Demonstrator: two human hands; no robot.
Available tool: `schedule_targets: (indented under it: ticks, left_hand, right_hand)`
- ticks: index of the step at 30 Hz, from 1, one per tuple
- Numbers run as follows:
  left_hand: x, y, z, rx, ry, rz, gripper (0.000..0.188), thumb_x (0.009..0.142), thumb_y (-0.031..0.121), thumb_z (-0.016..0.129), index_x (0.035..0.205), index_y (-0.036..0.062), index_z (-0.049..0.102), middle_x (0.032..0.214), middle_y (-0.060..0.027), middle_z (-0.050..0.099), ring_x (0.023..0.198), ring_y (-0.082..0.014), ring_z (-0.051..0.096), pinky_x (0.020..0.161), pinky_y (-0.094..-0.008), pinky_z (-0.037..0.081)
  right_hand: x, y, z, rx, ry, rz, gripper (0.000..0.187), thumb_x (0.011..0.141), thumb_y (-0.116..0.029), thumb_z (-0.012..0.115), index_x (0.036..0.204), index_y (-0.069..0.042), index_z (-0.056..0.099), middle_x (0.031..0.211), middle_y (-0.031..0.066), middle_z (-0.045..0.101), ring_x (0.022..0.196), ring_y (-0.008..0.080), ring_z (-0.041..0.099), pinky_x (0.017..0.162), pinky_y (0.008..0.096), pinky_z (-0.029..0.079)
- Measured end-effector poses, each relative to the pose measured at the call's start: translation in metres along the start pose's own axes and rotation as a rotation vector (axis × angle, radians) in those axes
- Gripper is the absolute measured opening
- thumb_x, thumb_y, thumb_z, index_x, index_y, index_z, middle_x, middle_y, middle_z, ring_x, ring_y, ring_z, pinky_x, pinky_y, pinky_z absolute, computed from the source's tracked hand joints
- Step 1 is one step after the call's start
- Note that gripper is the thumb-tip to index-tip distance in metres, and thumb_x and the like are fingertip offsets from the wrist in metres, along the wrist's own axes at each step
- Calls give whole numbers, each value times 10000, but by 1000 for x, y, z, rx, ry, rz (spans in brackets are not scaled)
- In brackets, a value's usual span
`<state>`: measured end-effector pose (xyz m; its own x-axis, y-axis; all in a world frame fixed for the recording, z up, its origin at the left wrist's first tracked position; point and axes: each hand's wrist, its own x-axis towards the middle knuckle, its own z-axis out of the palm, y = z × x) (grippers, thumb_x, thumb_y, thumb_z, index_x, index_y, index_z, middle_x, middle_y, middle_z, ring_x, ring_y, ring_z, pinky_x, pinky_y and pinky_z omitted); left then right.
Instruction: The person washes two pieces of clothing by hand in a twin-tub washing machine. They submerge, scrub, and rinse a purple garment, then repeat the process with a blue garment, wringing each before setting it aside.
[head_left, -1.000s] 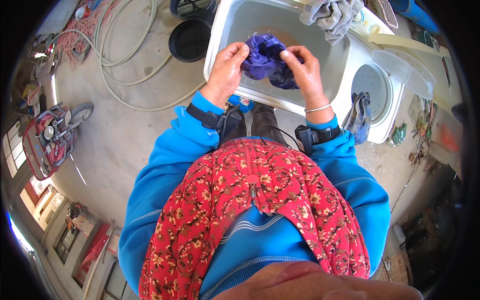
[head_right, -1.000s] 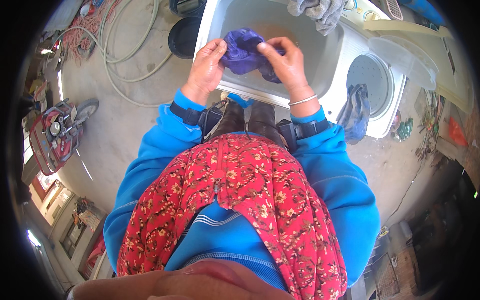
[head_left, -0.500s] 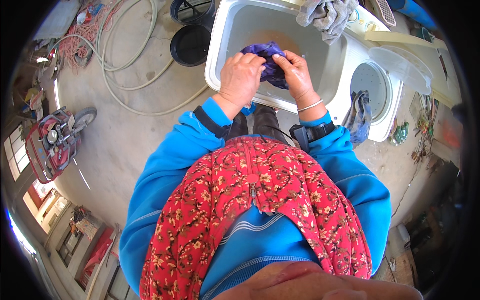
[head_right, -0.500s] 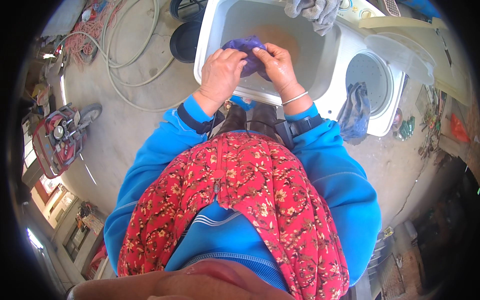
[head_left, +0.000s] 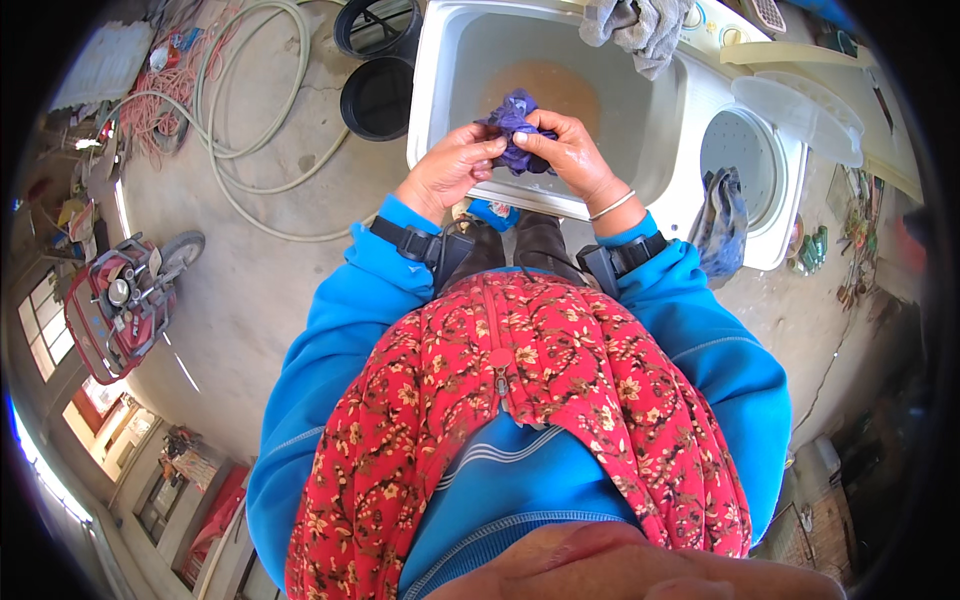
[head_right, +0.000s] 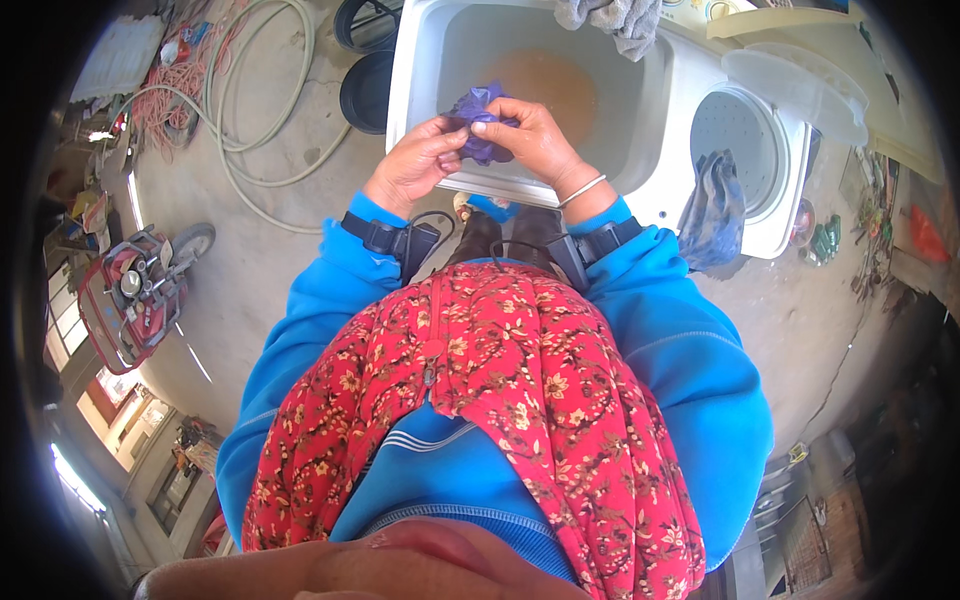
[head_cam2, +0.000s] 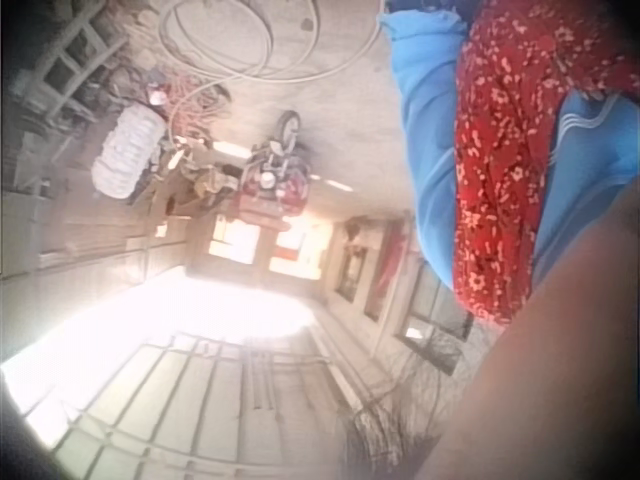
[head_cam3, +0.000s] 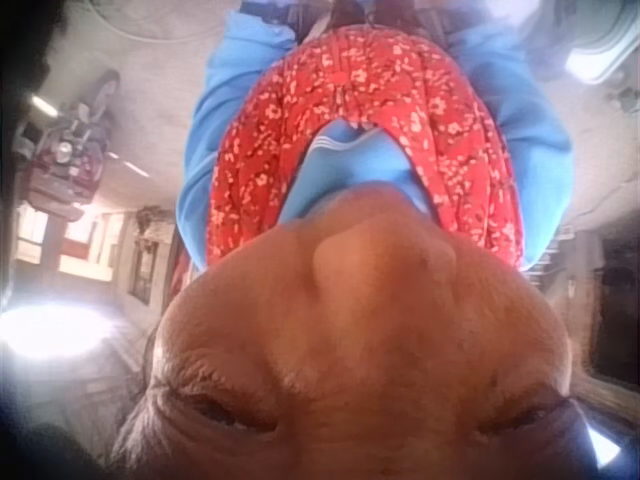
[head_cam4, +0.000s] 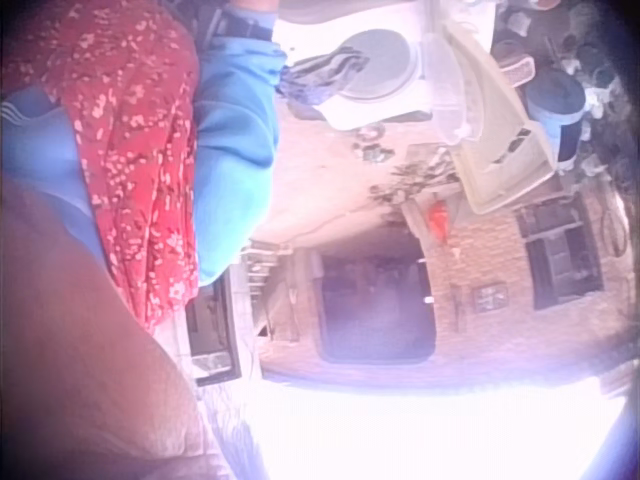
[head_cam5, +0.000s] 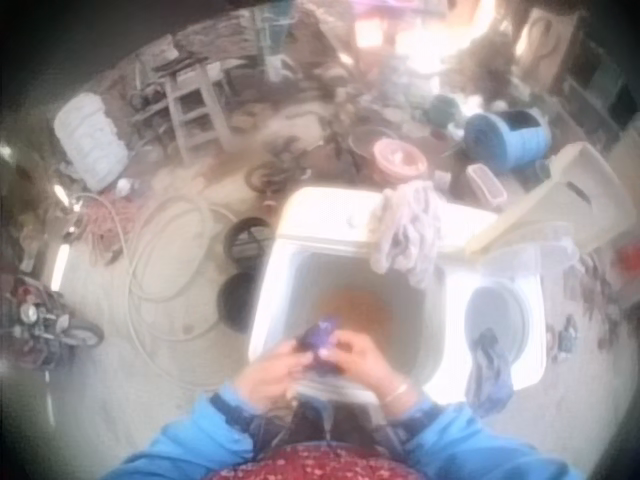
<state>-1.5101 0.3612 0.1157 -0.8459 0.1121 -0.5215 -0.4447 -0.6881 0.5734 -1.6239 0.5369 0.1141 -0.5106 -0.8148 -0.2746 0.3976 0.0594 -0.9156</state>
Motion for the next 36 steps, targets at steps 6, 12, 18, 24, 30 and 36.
schedule_targets:
  ticks: [6,12,18,24,30,36]
  left_hand:
    - [-21,31,-25,-170,-18,158,317,903,41,560,1218,14,538,1127,-68,626,923,-168,599,793,-317,490]
    - [-21,40,-16,-262,-147,195,549,922,185,584,1420,41,403,1381,-125,513,1260,-297,504,1078,-482,384]
    - [-8,31,-31,-316,-133,176,441,897,90,567,1330,40,505,1281,-131,592,1139,-267,600,974,-432,484]
    - [-10,59,-84,143,650,355,356,934,278,636,1183,30,576,1135,-66,646,925,-180,625,825,-301,466]
    - [5,57,-65,-18,357,517,296,942,293,632,1161,101,578,1113,-41,648,1030,-180,588,934,-347,421]
    - [9,63,-44,-47,120,423,406,975,164,563,1362,174,441,1211,-3,594,910,-112,590,644,-261,447]
  right_hand:
    - [6,27,-61,-47,309,182,244,906,-261,679,994,-33,666,934,17,638,847,102,578,794,247,469]
    - [23,45,-73,148,256,276,494,926,-450,616,1157,-13,621,1004,63,663,908,154,631,831,303,507]
    - [34,33,-46,544,229,161,327,901,-231,674,1154,-32,614,1011,62,682,872,163,657,829,311,536]
    - [17,27,-84,236,737,-73,201,822,-63,740,999,-39,647,910,28,671,801,121,618,748,276,507]
    - [8,35,-104,229,701,-38,224,820,-95,755,1002,-39,638,906,26,668,810,120,613,735,272,503]
    - [7,33,-112,265,745,54,227,872,-168,721,1028,-26,636,916,41,674,801,132,634,728,285,518]
